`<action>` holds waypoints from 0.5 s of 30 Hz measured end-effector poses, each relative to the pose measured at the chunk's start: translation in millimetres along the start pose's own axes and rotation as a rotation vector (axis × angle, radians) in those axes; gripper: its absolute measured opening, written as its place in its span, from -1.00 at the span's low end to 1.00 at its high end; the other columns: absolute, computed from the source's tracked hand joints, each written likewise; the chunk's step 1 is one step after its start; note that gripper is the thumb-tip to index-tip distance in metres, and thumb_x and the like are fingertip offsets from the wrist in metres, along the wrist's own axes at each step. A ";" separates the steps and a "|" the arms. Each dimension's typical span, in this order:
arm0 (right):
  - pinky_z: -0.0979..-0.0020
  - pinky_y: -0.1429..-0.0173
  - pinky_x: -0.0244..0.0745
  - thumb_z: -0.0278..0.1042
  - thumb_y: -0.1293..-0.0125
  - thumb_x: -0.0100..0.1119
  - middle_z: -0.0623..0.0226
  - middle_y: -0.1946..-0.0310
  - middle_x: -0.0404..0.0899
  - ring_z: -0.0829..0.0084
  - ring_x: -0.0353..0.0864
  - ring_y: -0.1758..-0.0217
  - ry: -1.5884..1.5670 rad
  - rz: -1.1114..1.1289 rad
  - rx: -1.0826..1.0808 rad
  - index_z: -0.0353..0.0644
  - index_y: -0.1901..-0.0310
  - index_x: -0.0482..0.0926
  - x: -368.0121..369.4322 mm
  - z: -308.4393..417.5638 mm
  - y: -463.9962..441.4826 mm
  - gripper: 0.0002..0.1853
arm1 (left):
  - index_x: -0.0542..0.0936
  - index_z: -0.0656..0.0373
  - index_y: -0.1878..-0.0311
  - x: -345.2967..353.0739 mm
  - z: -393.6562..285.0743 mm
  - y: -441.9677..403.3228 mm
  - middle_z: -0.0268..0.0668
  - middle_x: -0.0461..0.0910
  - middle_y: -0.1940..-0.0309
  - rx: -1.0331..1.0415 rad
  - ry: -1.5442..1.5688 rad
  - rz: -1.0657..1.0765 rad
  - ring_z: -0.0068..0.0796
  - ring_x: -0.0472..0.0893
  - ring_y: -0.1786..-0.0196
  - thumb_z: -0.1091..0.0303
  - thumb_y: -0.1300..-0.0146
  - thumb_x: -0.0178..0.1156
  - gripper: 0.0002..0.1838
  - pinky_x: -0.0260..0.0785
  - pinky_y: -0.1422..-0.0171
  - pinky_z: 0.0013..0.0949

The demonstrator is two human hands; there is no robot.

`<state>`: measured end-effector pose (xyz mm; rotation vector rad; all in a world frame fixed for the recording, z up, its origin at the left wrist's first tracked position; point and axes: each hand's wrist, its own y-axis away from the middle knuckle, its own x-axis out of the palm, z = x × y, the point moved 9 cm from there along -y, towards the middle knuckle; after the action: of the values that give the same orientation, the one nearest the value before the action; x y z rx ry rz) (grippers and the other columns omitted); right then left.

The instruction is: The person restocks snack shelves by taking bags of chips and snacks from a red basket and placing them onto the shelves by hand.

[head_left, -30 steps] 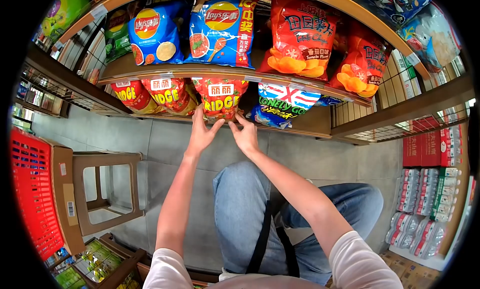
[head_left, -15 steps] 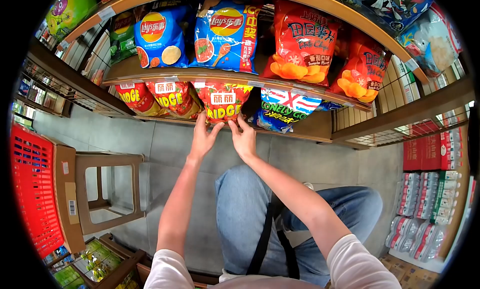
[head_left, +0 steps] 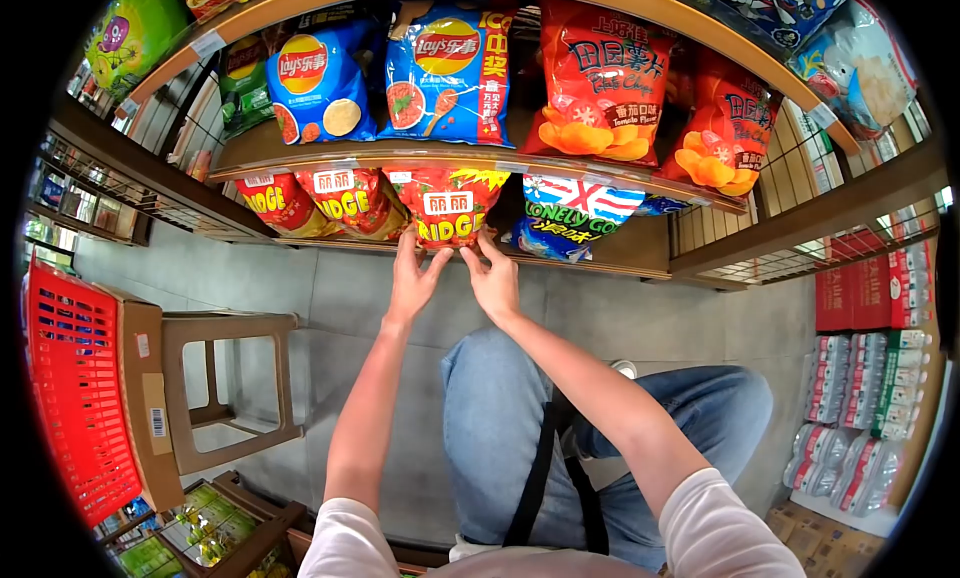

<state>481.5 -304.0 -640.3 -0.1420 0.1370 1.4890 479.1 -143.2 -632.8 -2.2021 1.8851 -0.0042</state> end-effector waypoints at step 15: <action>0.34 -0.02 0.55 -0.07 -0.22 0.28 -0.03 -0.10 0.51 0.20 0.59 -0.10 -0.059 0.015 -0.044 -0.27 -0.27 0.35 -12.1 5.6 9.5 -0.33 | 0.24 0.29 -0.23 -22.4 -25.0 4.6 -0.08 0.35 -0.15 0.043 -0.251 -0.109 -0.28 0.43 -0.18 0.25 -0.13 0.38 -0.30 0.40 -0.18 -0.21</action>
<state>471.1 -314.1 -632.8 -0.1330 0.0575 1.5101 466.9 -126.6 -605.9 -2.1595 1.6150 0.2010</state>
